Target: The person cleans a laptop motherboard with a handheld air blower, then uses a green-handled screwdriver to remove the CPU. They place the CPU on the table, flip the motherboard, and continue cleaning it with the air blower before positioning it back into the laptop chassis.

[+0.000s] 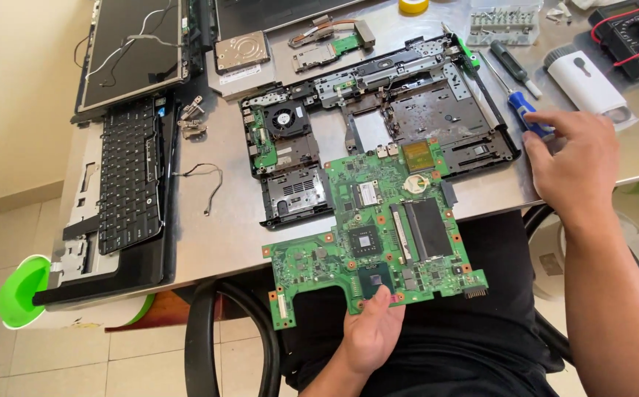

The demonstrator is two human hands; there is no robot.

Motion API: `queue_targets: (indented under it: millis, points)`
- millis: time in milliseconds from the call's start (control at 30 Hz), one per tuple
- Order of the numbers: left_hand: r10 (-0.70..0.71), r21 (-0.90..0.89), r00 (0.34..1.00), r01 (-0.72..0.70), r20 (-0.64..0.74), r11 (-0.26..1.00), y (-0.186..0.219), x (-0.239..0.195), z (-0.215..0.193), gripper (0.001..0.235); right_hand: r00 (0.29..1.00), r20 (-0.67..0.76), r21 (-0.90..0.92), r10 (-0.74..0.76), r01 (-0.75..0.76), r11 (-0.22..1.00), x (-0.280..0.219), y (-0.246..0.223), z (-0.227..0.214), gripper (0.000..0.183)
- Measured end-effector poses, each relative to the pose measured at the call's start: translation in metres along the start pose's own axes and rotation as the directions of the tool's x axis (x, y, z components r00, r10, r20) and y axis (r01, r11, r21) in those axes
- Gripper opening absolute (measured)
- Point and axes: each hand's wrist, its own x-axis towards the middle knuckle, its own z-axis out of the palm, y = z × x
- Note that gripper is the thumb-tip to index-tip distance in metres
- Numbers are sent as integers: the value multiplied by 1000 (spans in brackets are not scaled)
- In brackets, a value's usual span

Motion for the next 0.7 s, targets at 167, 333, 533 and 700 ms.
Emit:
queue_targets:
  millis: [167,333,533,700]
  points:
    - [-111,149,994,108,10,983,17,2,19,36,999,-26,47,-34,35,998,2,-13,-10,31]
    - [-81,145,994,91,-73,985,6,19,11,27,994,-65,384,84,-53,922,-18,-83,-44,26]
    - [-101,134,994,104,-30,986,-3,62,19,32,894,446,683,-52,-302,665,-34,-102,-74,92]
    - [30,79,986,-17,-162,997,-9,91,46,47,935,337,517,-107,-89,852,-28,-102,-75,61]
